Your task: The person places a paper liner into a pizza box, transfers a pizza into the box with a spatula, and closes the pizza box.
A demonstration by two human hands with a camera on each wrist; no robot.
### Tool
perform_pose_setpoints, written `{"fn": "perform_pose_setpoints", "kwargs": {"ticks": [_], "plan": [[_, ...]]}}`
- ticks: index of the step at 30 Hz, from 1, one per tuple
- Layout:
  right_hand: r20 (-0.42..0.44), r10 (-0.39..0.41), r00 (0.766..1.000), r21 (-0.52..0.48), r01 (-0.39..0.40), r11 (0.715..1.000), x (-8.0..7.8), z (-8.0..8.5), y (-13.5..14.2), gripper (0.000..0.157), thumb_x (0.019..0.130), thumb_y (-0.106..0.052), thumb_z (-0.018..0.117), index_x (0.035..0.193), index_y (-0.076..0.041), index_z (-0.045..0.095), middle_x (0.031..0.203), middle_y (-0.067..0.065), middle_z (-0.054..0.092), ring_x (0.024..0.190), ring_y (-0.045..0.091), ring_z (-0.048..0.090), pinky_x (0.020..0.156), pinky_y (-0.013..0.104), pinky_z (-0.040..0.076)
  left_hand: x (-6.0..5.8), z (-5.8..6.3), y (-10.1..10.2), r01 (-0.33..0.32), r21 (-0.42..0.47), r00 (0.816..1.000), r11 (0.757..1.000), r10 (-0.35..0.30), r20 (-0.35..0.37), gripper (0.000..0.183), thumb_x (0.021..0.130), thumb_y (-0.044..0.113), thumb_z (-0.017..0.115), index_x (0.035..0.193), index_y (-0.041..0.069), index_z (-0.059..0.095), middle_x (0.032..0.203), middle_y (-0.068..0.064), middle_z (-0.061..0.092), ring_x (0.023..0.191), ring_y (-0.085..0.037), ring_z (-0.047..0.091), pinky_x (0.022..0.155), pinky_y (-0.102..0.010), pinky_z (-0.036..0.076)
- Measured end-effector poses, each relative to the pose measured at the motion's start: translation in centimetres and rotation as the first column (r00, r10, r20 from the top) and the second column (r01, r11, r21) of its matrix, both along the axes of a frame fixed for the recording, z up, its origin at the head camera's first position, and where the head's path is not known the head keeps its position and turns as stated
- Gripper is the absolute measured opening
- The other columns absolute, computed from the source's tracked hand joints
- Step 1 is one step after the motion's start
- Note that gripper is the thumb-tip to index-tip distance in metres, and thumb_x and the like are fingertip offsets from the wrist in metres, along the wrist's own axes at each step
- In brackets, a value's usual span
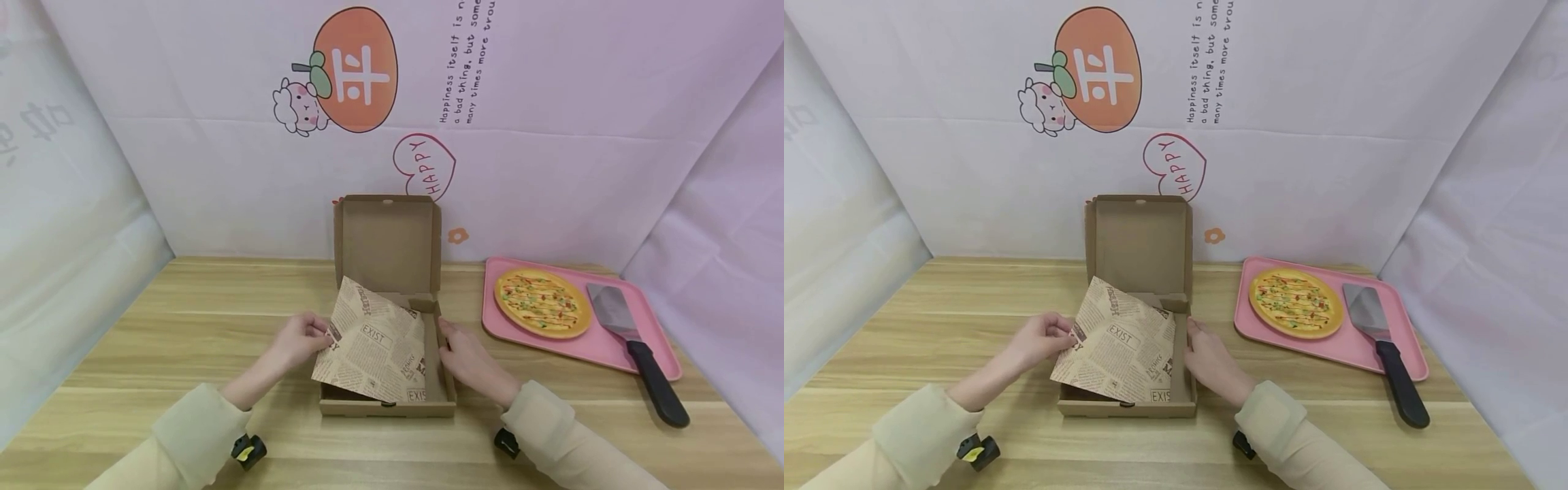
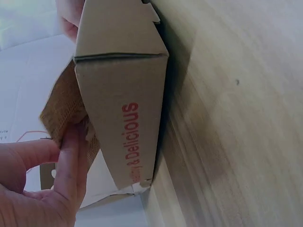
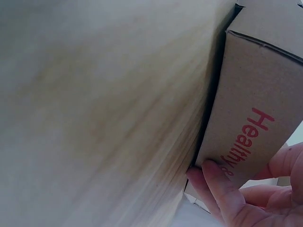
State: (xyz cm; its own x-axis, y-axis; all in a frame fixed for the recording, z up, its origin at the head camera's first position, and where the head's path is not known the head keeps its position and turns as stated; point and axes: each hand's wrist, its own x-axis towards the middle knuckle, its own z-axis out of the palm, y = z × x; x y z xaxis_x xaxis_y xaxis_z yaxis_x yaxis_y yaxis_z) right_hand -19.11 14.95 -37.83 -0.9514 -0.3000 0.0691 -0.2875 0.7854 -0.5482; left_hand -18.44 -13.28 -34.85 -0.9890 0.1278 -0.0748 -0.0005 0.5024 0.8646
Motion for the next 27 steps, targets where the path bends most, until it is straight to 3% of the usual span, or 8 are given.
{"fn": "perform_pose_setpoints", "kwargs": {"ticks": [8, 14, 20, 27], "plan": [[0.003, -0.002, 1.000, 0.006, 0.002, 1.000, 0.1, 0.2, -0.1, 0.050, 0.084, -0.001, 0.047, 0.130, 0.016, 0.035, 0.136, 0.030, 0.035, 0.126, 0.041, 0.034, 0.104, 0.049, 0.029, 0.3, -0.2, 0.5, 0.006, -0.047, 0.998, 0.999, -0.003, 0.064, 0.020, 0.076, -0.001, 0.065, 0.093, -0.009, 0.059, 0.071, -0.008, 0.062, 0.061, -0.013, 0.058, 0.064, -0.032, 0.056], [-0.005, -0.002, 1.000, 0.009, 0.002, 1.000, 0.2, 0.2, -0.1, 0.051, 0.083, 0.000, 0.048, 0.130, 0.016, 0.036, 0.136, 0.030, 0.036, 0.125, 0.041, 0.034, 0.104, 0.049, 0.030, 0.8, 0.0, 1.1, 0.040, -0.067, 0.998, 0.997, -0.036, 0.049, 0.023, 0.074, -0.004, 0.066, 0.093, -0.012, 0.058, 0.068, -0.007, 0.062, 0.057, -0.013, 0.059, 0.058, -0.029, 0.055], [-0.006, 0.000, 1.000, 0.010, 0.000, 1.000, 0.0, 0.0, -0.1, 0.052, 0.083, 0.000, 0.048, 0.130, 0.016, 0.035, 0.135, 0.030, 0.036, 0.125, 0.041, 0.035, 0.104, 0.049, 0.030, 1.2, 0.0, 1.8, 0.055, -0.159, 0.998, 0.986, -0.054, 0.012, 0.006, 0.080, -0.002, 0.061, 0.082, -0.008, 0.062, 0.068, -0.008, 0.061, 0.054, -0.014, 0.058, 0.052, -0.027, 0.054], [-0.013, 0.000, 1.000, 0.017, 0.001, 1.000, 0.0, 0.0, -0.1, 0.051, 0.084, -0.001, 0.048, 0.129, 0.017, 0.035, 0.135, 0.031, 0.036, 0.124, 0.042, 0.035, 0.104, 0.049, 0.030, 1.2, 0.0, 2.5, 0.082, -0.210, 0.996, 0.974, -0.077, 0.035, 0.022, 0.087, 0.002, 0.052, 0.069, -0.002, 0.062, 0.063, -0.008, 0.056, 0.047, -0.014, 0.058, 0.043, -0.025, 0.050]]}}
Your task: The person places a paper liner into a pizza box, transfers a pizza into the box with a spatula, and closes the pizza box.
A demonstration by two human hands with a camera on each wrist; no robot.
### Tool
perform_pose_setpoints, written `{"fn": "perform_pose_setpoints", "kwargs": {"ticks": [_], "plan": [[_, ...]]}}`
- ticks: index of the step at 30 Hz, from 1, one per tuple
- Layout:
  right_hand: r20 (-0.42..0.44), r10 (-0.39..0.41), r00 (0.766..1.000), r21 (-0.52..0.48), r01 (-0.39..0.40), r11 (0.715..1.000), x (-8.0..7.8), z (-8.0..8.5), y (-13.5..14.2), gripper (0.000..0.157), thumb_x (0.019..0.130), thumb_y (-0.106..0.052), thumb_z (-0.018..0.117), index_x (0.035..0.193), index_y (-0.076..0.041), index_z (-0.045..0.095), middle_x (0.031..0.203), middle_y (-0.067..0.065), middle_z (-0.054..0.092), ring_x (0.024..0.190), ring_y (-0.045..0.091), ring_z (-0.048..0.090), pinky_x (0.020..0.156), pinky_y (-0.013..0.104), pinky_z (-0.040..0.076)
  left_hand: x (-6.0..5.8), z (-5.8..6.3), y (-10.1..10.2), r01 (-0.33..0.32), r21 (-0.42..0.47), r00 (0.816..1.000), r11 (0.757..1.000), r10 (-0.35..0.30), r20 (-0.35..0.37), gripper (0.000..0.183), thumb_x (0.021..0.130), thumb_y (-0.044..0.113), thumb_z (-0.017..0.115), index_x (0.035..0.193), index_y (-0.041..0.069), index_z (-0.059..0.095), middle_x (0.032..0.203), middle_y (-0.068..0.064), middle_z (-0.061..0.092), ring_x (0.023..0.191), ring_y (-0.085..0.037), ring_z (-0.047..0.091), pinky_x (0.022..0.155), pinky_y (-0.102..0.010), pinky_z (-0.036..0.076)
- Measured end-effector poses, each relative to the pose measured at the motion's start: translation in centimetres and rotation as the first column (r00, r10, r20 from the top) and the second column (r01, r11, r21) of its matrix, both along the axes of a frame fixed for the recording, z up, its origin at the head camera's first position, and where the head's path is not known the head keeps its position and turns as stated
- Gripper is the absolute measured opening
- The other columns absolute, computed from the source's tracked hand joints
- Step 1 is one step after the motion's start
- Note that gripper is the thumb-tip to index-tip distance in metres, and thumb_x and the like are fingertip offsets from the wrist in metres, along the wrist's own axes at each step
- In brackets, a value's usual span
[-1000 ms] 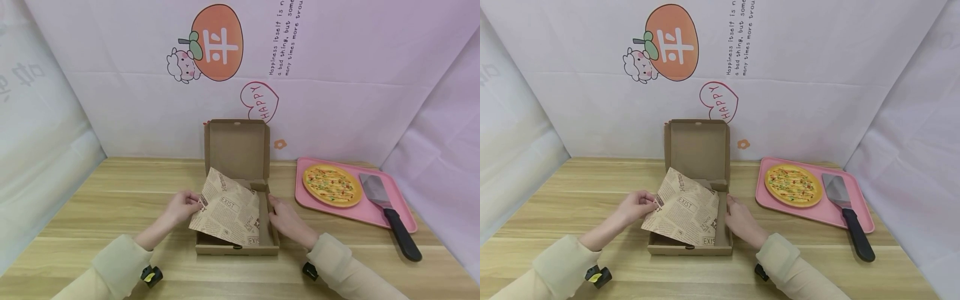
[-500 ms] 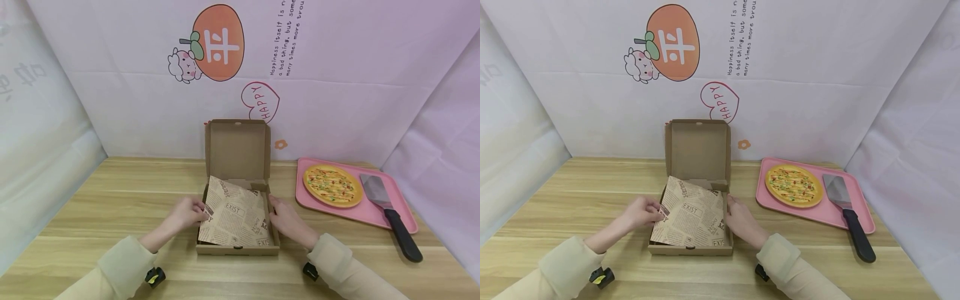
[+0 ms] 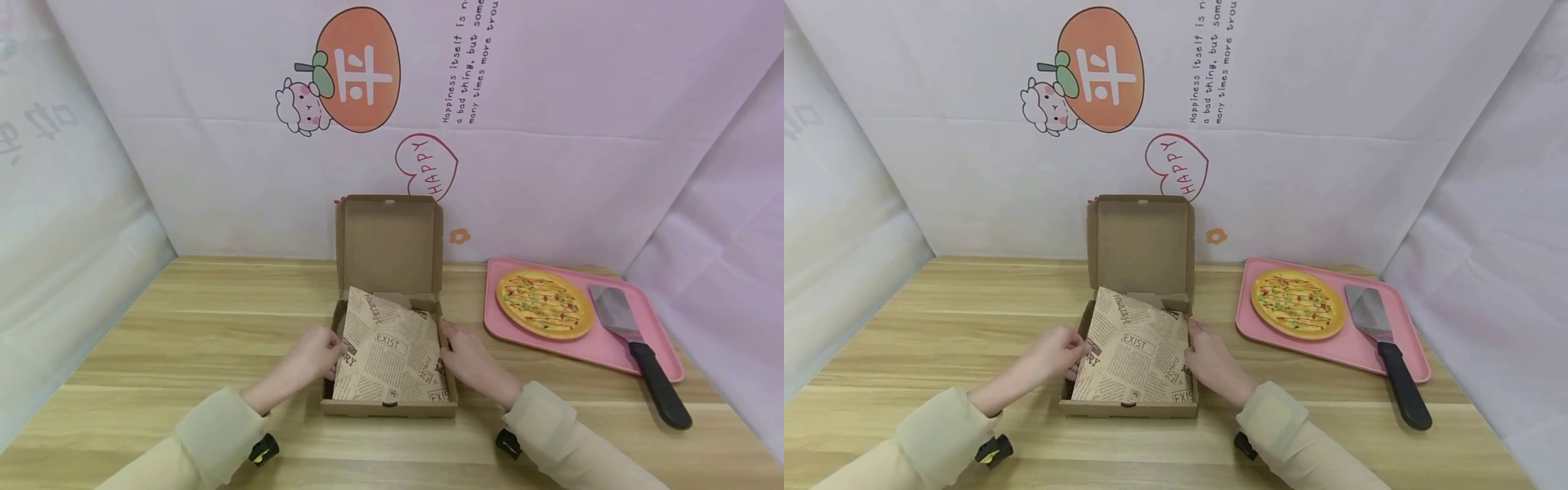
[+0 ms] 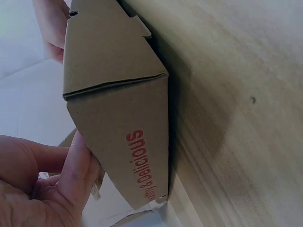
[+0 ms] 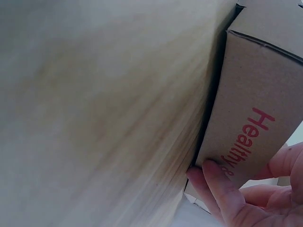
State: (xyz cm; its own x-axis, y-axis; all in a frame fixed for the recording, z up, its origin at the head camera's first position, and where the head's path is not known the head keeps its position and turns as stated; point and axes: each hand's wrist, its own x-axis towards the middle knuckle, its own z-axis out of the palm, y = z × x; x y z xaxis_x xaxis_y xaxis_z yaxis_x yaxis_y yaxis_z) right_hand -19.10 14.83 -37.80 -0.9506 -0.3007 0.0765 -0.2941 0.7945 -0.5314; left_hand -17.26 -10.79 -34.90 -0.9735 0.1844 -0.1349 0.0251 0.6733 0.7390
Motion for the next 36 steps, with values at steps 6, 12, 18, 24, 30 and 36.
{"fn": "perform_pose_setpoints", "kwargs": {"ticks": [6, 12, 18, 24, 30, 36], "plan": [[-0.003, 0.005, 1.000, -0.004, -0.005, 1.000, 0.0, 0.0, 0.1, 0.051, 0.084, 0.000, 0.048, 0.130, 0.017, 0.035, 0.135, 0.030, 0.036, 0.125, 0.042, 0.035, 0.104, 0.049, 0.030, -0.3, 0.1, 0.2, 0.016, -0.035, 0.999, 0.999, -0.015, 0.033, 0.031, 0.085, 0.001, 0.055, 0.054, 0.002, 0.053, 0.080, -0.013, 0.066, 0.044, -0.013, 0.056, 0.043, -0.022, 0.051], [-0.001, 0.010, 1.000, -0.006, -0.010, 1.000, -0.1, 0.0, 0.0, 0.051, 0.083, 0.000, 0.047, 0.130, 0.016, 0.035, 0.135, 0.030, 0.036, 0.125, 0.041, 0.035, 0.105, 0.048, 0.029, -0.4, 0.5, 0.5, 0.055, -0.097, 0.995, 0.994, -0.045, 0.093, 0.022, 0.085, 0.003, 0.056, 0.064, -0.002, 0.055, 0.056, -0.010, 0.058, 0.041, -0.014, 0.058, 0.045, -0.022, 0.052], [0.004, 0.008, 1.000, -0.007, -0.008, 1.000, -0.1, 0.0, -0.1, 0.051, 0.083, 0.000, 0.047, 0.130, 0.016, 0.035, 0.135, 0.030, 0.036, 0.125, 0.041, 0.034, 0.104, 0.049, 0.029, -0.4, 0.7, 1.3, 0.090, -0.262, 0.995, 0.961, -0.077, 0.058, 0.013, 0.084, -0.001, 0.056, 0.070, -0.002, 0.056, 0.065, -0.014, 0.061, 0.037, -0.013, 0.055, 0.041, -0.020, 0.050], [-0.005, 0.011, 1.000, -0.006, -0.011, 1.000, -0.1, 0.1, -0.1, 0.051, 0.083, 0.000, 0.048, 0.130, 0.016, 0.035, 0.134, 0.031, 0.037, 0.124, 0.041, 0.035, 0.104, 0.049, 0.030, -0.1, 0.8, 1.9, 0.088, -0.390, 0.991, 0.917, -0.119, -0.055, 0.020, 0.079, -0.006, 0.058, 0.063, 0.004, 0.052, 0.063, -0.006, 0.059, 0.042, -0.011, 0.051, 0.040, -0.019, 0.044], [-0.011, 0.018, 1.000, -0.009, -0.018, 1.000, -0.1, 0.1, -0.2, 0.051, 0.084, -0.001, 0.048, 0.130, 0.016, 0.035, 0.135, 0.030, 0.037, 0.124, 0.041, 0.036, 0.104, 0.048, 0.031, 0.1, 0.8, 1.9, 0.073, -0.451, 0.964, 0.890, -0.179, -0.199, 0.017, 0.073, -0.007, 0.065, 0.064, 0.002, 0.055, 0.062, -0.003, 0.055, 0.056, -0.013, 0.050, 0.048, -0.022, 0.045], [-0.006, 0.020, 1.000, -0.013, -0.020, 1.000, 0.0, 0.1, -0.2, 0.052, 0.084, -0.001, 0.049, 0.131, 0.016, 0.035, 0.134, 0.031, 0.037, 0.124, 0.041, 0.036, 0.103, 0.048, 0.032, 0.1, 0.6, 1.7, 0.070, -0.468, 0.951, 0.881, -0.201, -0.236, 0.017, 0.070, -0.003, 0.071, 0.067, 0.001, 0.055, 0.062, -0.006, 0.056, 0.055, -0.014, 0.051, 0.047, -0.023, 0.047]]}}
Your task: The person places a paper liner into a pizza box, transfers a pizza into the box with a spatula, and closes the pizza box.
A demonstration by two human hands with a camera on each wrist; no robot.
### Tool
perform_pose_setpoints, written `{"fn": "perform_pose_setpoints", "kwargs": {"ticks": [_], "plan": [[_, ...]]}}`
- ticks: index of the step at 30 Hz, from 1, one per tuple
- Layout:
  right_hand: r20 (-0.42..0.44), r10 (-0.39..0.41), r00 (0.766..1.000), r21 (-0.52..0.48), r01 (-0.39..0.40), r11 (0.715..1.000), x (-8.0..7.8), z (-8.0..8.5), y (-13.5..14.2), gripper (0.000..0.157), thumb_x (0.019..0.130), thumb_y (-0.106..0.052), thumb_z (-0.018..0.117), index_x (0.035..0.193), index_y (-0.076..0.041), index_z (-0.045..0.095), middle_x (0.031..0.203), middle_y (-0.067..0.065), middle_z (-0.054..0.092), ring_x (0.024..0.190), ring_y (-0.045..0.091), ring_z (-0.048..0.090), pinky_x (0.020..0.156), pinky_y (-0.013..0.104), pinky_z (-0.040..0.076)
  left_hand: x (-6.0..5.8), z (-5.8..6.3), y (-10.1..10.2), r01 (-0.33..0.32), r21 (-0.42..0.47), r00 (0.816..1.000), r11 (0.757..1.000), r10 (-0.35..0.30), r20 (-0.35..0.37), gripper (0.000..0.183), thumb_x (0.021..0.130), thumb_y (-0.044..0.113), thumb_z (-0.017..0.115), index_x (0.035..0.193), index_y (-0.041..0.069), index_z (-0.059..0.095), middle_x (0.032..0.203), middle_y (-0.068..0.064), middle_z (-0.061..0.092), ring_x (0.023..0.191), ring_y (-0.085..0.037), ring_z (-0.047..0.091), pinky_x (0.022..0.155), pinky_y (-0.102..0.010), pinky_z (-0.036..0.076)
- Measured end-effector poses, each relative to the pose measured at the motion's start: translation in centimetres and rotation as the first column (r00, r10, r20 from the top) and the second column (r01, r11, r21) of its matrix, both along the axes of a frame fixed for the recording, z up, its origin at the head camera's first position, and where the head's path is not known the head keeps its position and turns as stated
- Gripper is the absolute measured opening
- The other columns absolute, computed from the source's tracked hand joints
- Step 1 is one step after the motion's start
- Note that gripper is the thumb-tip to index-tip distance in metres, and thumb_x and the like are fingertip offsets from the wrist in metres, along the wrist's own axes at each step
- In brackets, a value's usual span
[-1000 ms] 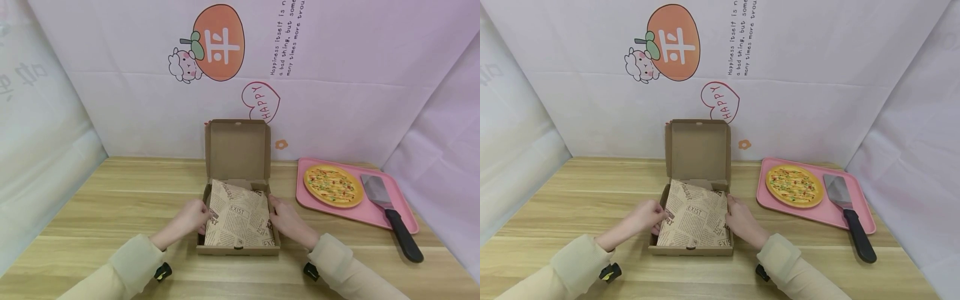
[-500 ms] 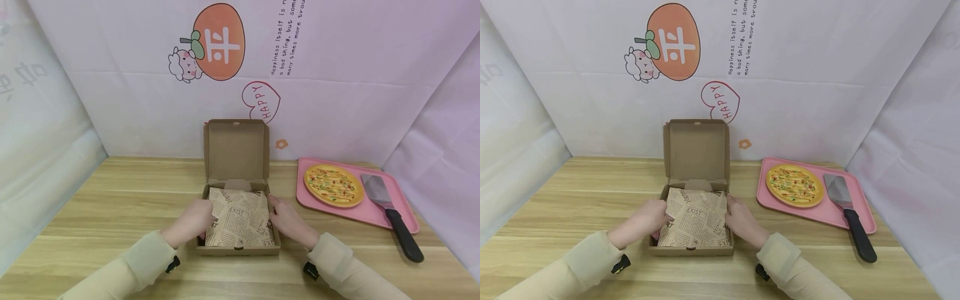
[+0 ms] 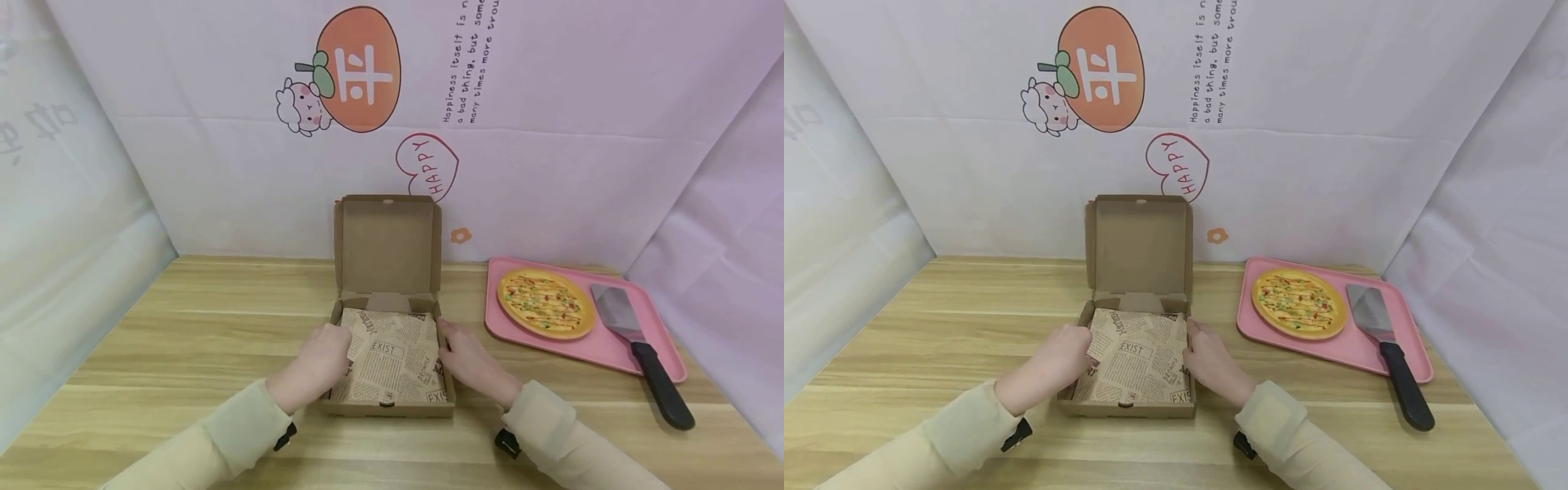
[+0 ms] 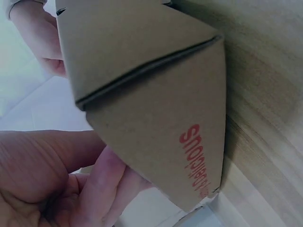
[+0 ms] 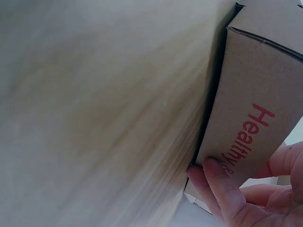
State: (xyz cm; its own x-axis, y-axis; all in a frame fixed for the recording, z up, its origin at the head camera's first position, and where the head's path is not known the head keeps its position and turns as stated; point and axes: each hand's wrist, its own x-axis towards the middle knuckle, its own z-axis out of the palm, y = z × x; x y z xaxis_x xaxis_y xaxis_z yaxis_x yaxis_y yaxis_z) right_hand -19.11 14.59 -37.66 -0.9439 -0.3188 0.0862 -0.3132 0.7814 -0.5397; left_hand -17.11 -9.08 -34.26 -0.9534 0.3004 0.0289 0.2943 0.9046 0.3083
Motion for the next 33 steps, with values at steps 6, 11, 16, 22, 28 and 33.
{"fn": "perform_pose_setpoints", "kwargs": {"ticks": [6, 11, 16, 22, 28, 33], "plan": [[-0.006, -0.005, 1.000, 0.005, 0.005, 1.000, 0.0, -0.1, 0.0, 0.052, 0.083, -0.001, 0.049, 0.131, 0.015, 0.035, 0.134, 0.031, 0.038, 0.123, 0.041, 0.037, 0.103, 0.048, 0.032, -0.6, -0.3, -0.6, 0.038, 0.032, 0.996, 0.999, -0.036, -0.085, 0.020, 0.073, -0.008, 0.061, 0.059, 0.004, 0.054, 0.057, -0.002, 0.053, 0.051, -0.011, 0.046, 0.044, -0.021, 0.042], [-0.020, -0.004, 1.000, 0.012, 0.004, 1.000, -0.1, -0.1, 0.0, 0.051, 0.083, 0.000, 0.049, 0.130, 0.016, 0.036, 0.133, 0.031, 0.038, 0.123, 0.042, 0.037, 0.102, 0.048, 0.032, -1.1, -1.0, -1.2, 0.088, 0.072, 0.979, 0.994, -0.073, -0.191, 0.010, 0.074, -0.007, 0.059, 0.071, 0.000, 0.063, 0.069, -0.007, 0.062, 0.063, -0.018, 0.058, 0.054, -0.026, 0.051], [-0.019, -0.004, 1.000, 0.014, 0.004, 1.000, -0.1, -0.1, 0.0, 0.051, 0.083, 0.000, 0.049, 0.130, 0.016, 0.036, 0.133, 0.031, 0.038, 0.123, 0.042, 0.037, 0.103, 0.048, 0.032, -1.1, -1.7, -1.7, 0.084, 0.095, 0.966, 0.992, -0.057, -0.252, 0.027, 0.073, -0.004, 0.063, 0.099, -0.011, 0.062, 0.101, -0.025, 0.061, 0.091, -0.034, 0.061, 0.077, -0.037, 0.054], [-0.014, -0.002, 1.000, 0.018, 0.003, 1.000, -0.1, -0.1, -0.1, 0.051, 0.083, -0.001, 0.049, 0.129, 0.017, 0.036, 0.134, 0.031, 0.038, 0.123, 0.042, 0.036, 0.104, 0.048, 0.031, -0.9, -2.2, -2.1, 0.023, 0.141, 0.984, 0.990, 0.003, -0.181, 0.044, 0.077, -0.003, 0.058, 0.118, -0.017, 0.048, 0.124, -0.032, 0.047, 0.110, -0.042, 0.051, 0.090, -0.043, 0.046], [-0.007, -0.004, 1.000, 0.017, 0.004, 1.000, 0.0, 0.0, -0.1, 0.051, 0.083, -0.001, 0.048, 0.130, 0.017, 0.035, 0.134, 0.031, 0.037, 0.123, 0.042, 0.036, 0.104, 0.049, 0.031, -0.8, -2.4, -2.3, -0.045, 0.194, 0.996, 0.980, 0.060, -0.071, 0.049, 0.077, -0.004, 0.058, 0.123, -0.017, 0.043, 0.126, -0.031, 0.046, 0.112, -0.042, 0.049, 0.091, -0.045, 0.045], [-0.004, 0.000, 1.000, 0.022, 0.000, 1.000, 0.0, 0.0, -0.1, 0.051, 0.083, -0.001, 0.048, 0.129, 0.017, 0.035, 0.134, 0.032, 0.037, 0.123, 0.042, 0.036, 0.104, 0.049, 0.031, -1.0, -2.5, -2.3, -0.054, 0.221, 0.997, 0.974, 0.065, -0.046, 0.052, 0.075, -0.008, 0.057, 0.123, -0.018, 0.042, 0.125, -0.031, 0.046, 0.093, -0.034, 0.059, 0.082, -0.038, 0.052]]}}
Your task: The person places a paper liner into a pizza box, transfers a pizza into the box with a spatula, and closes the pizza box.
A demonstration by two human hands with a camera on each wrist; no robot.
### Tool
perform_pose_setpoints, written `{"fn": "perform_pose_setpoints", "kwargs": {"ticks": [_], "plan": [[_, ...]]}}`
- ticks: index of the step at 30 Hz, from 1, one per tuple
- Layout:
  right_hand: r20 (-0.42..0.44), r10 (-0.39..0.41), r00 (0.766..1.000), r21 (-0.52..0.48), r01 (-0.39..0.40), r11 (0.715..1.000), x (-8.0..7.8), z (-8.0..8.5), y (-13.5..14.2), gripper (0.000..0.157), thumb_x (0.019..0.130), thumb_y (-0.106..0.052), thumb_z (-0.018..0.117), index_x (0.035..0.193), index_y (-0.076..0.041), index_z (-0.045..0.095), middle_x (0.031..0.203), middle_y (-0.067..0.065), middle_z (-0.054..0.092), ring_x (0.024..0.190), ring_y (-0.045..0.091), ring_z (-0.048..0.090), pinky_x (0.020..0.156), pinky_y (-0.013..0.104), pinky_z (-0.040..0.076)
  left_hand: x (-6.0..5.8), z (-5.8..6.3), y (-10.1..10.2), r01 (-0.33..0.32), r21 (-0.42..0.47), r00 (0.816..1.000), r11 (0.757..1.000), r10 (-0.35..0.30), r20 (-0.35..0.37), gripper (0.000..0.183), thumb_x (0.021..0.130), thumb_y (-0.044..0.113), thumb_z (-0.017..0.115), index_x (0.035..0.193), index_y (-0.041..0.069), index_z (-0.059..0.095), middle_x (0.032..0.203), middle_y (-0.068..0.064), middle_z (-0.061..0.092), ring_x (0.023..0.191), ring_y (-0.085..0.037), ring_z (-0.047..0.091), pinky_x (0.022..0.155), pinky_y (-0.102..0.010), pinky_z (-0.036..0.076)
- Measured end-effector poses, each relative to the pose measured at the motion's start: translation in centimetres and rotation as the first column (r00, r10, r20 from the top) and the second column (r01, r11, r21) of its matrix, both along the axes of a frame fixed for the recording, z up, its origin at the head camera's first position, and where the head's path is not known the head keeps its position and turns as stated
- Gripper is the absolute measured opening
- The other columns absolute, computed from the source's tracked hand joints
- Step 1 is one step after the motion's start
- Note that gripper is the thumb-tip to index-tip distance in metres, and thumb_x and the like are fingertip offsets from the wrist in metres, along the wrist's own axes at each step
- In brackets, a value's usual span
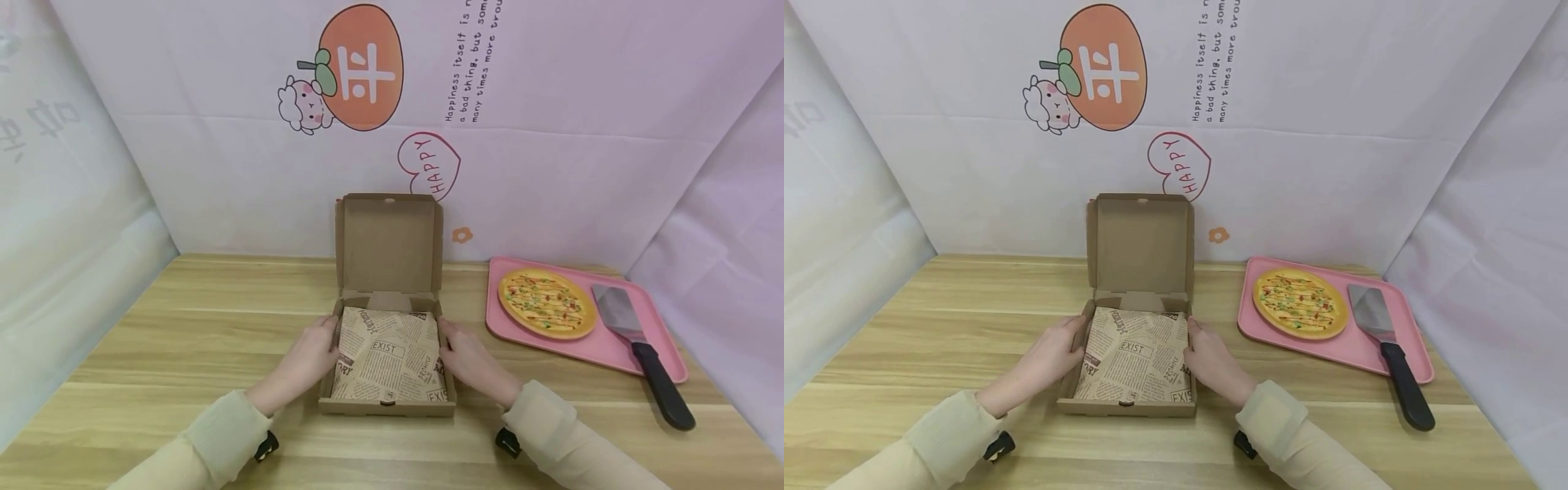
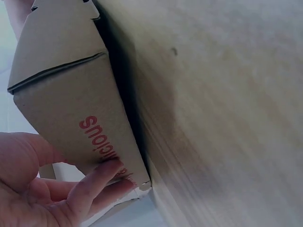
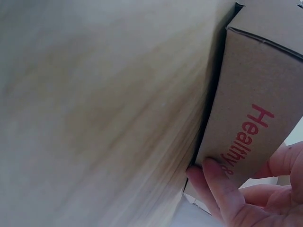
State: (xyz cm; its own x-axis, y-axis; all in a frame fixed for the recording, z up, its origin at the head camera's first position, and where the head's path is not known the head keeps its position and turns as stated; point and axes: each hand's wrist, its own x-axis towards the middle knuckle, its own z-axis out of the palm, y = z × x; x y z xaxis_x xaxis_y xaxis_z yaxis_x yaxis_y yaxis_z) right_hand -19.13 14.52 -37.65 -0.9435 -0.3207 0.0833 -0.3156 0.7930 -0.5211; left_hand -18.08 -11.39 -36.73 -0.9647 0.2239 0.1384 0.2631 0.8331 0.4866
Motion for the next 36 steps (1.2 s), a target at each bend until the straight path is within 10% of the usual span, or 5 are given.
{"fn": "perform_pose_setpoints", "kwargs": {"ticks": [15, 36], "plan": [[-0.007, 0.064, 0.998, -0.016, -0.064, 0.998, -0.6, 1.1, 1.3, 0.043, 0.086, -0.007, 0.053, 0.124, 0.010, 0.048, 0.125, 0.027, 0.050, 0.108, 0.037, 0.054, 0.092, 0.047, 0.045, -0.2, -0.1, -0.5, -0.015, 0.005, 1.000, 1.000, 0.015, 0.009, 0.052, 0.071, -0.007, 0.060, 0.121, -0.016, 0.046, 0.123, -0.030, 0.048, 0.113, -0.041, 0.047, 0.095, -0.046, 0.043], [0.038, 0.099, 0.994, 0.223, -0.105, 0.969, -0.8, 4.0, 6.1, 0.030, 0.085, -0.011, 0.056, 0.108, 0.008, 0.059, 0.104, 0.021, 0.062, 0.088, 0.029, 0.061, 0.076, 0.043, 0.052, -0.1, 0.0, -0.8, -0.009, 0.011, 1.000, 1.000, 0.009, 0.025, 0.054, 0.072, -0.004, 0.060, 0.122, -0.016, 0.045, 0.126, -0.028, 0.046, 0.114, -0.039, 0.047, 0.096, -0.045, 0.042]]}}
